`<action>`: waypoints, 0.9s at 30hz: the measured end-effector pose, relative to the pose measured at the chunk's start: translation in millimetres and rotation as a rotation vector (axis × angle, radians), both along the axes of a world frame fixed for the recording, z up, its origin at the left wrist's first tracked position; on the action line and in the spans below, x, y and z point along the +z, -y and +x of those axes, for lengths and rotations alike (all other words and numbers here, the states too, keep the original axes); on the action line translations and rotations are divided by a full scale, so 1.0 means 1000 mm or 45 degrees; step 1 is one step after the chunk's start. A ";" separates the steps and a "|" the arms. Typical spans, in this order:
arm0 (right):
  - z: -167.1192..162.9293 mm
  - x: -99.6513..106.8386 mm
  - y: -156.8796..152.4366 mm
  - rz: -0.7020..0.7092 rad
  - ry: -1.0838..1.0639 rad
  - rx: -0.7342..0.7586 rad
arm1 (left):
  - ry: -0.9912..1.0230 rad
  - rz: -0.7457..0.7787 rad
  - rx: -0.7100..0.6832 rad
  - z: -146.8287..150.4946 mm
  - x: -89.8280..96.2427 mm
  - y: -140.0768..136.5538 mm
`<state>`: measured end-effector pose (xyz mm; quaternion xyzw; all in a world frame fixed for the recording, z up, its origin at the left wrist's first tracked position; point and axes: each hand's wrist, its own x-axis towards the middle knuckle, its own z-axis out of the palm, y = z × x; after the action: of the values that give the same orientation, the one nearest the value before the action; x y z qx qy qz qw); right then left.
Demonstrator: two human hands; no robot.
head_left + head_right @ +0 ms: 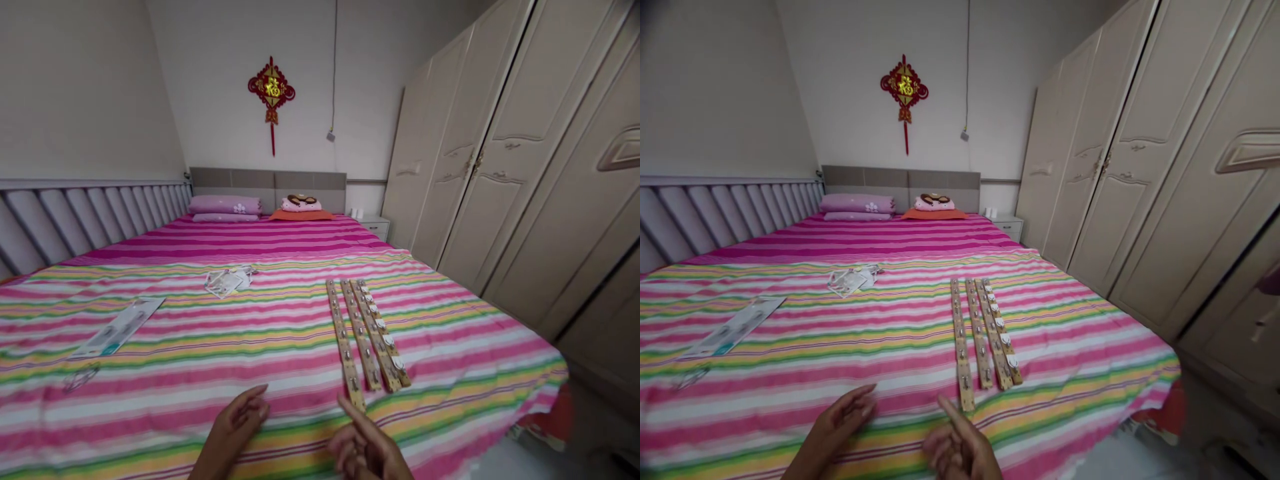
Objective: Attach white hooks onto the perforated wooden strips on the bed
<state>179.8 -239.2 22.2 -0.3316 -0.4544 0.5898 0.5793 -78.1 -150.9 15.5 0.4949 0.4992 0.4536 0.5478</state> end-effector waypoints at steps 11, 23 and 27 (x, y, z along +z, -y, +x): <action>-0.033 0.118 -0.043 0.725 0.600 -0.570 | -0.320 0.818 0.358 0.019 0.111 0.022; -0.019 0.039 -0.106 0.180 1.081 -0.403 | -0.182 0.294 0.333 0.008 0.055 -0.010; -0.017 0.038 -0.104 0.133 1.026 -0.387 | -0.217 0.288 0.276 0.009 0.051 -0.014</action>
<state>163.0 -135.2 60.2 -0.5687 -0.6195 0.2976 0.4519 -69.1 -137.2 66.7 0.5333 0.5402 0.5197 0.3921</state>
